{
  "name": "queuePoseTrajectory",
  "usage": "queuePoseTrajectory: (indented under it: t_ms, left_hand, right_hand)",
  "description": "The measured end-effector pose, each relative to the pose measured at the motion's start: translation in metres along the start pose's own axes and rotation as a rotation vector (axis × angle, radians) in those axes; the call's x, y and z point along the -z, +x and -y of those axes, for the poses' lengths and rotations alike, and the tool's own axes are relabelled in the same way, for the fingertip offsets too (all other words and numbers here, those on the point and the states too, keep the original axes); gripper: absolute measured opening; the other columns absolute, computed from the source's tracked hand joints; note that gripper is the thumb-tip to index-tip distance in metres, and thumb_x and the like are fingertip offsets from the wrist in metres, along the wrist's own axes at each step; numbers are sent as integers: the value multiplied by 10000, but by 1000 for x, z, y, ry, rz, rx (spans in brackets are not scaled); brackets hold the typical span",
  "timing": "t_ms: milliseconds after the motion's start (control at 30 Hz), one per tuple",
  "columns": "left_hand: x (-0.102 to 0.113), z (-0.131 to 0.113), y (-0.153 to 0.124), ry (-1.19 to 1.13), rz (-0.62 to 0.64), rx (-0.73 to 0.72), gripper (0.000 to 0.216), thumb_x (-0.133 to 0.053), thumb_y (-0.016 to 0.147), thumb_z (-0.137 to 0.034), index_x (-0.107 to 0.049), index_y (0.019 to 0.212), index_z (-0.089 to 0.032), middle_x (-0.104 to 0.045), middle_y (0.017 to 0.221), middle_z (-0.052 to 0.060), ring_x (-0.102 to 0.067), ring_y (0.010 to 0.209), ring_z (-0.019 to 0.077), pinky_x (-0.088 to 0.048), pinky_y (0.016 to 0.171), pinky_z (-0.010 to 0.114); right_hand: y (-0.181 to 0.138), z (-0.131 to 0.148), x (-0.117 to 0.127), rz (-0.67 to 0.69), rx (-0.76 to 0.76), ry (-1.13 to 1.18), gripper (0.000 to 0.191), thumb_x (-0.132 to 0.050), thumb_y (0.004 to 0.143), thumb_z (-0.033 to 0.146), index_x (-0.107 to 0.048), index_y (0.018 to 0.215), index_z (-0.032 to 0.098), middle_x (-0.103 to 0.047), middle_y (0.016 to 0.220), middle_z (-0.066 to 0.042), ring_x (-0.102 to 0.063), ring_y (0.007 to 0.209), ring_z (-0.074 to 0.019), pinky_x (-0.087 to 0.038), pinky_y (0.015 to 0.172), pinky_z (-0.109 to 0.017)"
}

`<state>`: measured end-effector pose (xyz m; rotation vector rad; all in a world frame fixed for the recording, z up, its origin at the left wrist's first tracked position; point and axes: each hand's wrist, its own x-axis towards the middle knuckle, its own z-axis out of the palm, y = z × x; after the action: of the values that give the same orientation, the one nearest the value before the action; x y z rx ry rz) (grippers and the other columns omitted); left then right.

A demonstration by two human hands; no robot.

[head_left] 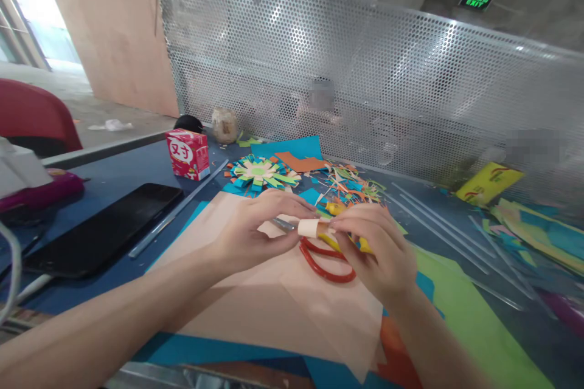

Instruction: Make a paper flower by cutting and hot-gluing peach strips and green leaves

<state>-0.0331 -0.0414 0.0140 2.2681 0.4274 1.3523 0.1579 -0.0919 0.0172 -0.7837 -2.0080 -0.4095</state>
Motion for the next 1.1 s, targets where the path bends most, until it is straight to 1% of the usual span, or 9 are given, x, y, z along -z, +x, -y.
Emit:
queuePoseTrajectory:
  t_ms: [133,267,500,633,767,867,933,1000,1100]
  left_hand:
    - [0,1,0,0,-18,-53,173,-561,692,-127,-612,838,-206,-675,833,44,-599,865,175,-469,781,314]
    - [1,0,1,13,-18,-116,212,-555,691,-81,-605,858,-202,-669,815,44,-603,843,167,-476,761,305]
    - [2,1,1,50,-21,-177,244,-569,668,-61,-600,855,-214,-647,939,52,-587,904,171,-467,800,314]
    - [2,1,1,62,-27,-195,227,-561,668,-51,-589,834,-203,-639,925,59,-586,885,165,-476,782,309]
    - [1,1,3,85,-38,-244,195,-555,679,-59,-583,822,-188,-636,882,65,-584,858,163,-482,765,315]
    - [1,1,3,104,-68,-284,183,-565,675,-52,-578,814,-170,-626,859,71,-579,829,157,-487,743,314]
    - [1,1,3,104,-74,-284,190,-574,672,-51,-575,822,-167,-621,851,69,-574,824,154,-487,742,315]
    - [1,2,3,91,-78,-268,192,-582,673,-58,-573,829,-170,-619,845,63,-570,823,154,-485,740,314]
    - [-1,4,2,25,-97,-183,165,-597,675,-74,-564,804,-171,-611,834,53,-567,819,151,-476,735,306]
  right_hand:
    - [1,0,-1,1,-12,50,238,-521,763,70,-514,930,239,-614,824,-24,-565,775,-162,-480,713,-335]
    - [1,1,-2,-3,-25,82,219,-515,766,65,-519,910,230,-607,815,-25,-560,774,-161,-475,703,-326]
    - [1,1,-1,21,-23,112,222,-518,771,63,-513,917,230,-599,813,-23,-549,770,-151,-472,685,-311]
    - [1,2,-1,30,-19,118,228,-531,761,52,-515,918,217,-601,824,-29,-546,782,-148,-466,708,-313]
    - [1,3,-2,2,-60,117,272,-534,763,67,-509,982,227,-601,826,-22,-545,728,-143,-462,675,-309]
    - [2,3,0,15,-42,108,312,-549,756,72,-507,1032,213,-588,825,-26,-534,721,-140,-455,654,-295]
    - [3,3,0,45,-34,101,293,-564,747,75,-524,1008,202,-577,832,-32,-533,746,-141,-454,656,-286]
    - [3,3,0,74,-59,103,241,-571,746,93,-542,961,199,-567,849,-39,-538,765,-141,-456,649,-275]
    - [3,3,-3,99,-119,129,151,-561,757,118,-548,882,201,-558,852,-39,-546,754,-133,-455,616,-251]
